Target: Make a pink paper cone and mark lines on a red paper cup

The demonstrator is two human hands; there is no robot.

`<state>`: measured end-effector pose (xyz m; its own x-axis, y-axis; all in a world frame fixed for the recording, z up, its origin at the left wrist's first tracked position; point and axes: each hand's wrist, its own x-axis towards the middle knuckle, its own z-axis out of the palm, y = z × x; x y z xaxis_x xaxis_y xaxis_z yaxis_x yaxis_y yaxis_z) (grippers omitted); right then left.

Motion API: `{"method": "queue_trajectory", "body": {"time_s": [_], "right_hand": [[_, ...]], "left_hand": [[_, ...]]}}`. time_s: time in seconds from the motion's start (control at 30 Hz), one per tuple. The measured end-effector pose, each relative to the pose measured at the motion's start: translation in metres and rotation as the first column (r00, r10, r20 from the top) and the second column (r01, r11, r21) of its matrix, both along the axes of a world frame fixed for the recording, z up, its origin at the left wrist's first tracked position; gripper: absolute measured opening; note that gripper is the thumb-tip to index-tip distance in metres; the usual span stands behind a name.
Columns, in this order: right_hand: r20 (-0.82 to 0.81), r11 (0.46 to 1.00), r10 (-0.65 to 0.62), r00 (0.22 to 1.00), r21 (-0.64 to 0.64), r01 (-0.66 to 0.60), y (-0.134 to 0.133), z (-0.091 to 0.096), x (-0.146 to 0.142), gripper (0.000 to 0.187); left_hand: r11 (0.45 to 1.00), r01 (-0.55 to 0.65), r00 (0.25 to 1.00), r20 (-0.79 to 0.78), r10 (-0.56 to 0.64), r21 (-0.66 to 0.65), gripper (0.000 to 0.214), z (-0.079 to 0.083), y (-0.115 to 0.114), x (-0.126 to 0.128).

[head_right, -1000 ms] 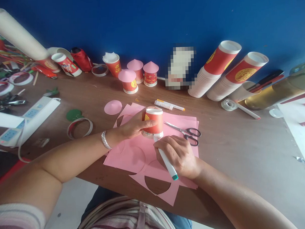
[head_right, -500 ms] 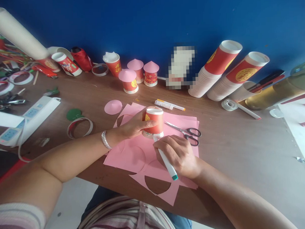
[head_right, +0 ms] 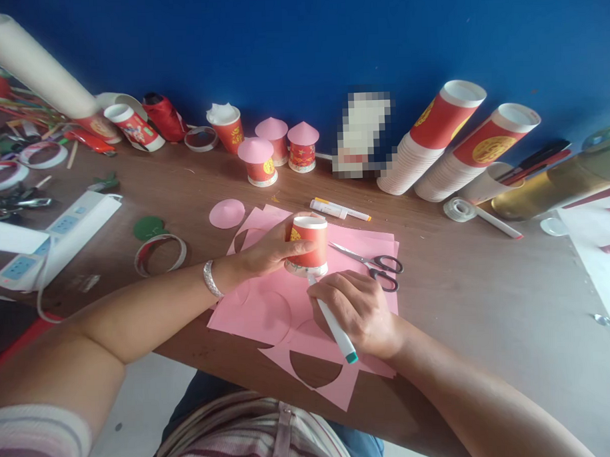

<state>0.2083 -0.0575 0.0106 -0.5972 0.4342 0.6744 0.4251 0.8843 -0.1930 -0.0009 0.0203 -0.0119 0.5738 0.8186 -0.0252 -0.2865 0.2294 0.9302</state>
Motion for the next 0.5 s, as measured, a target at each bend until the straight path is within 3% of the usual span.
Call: {"method": "queue_trajectory", "body": {"time_s": [0.5], "right_hand": [[0.037,1.0,0.008,0.999,-0.022,-0.007,0.0005,0.0034,0.0002,0.02]], "left_hand": [[1.0,-0.004,1.0,-0.012,0.003,-0.015,0.054,0.0014,-0.0012,-0.0004]]}}
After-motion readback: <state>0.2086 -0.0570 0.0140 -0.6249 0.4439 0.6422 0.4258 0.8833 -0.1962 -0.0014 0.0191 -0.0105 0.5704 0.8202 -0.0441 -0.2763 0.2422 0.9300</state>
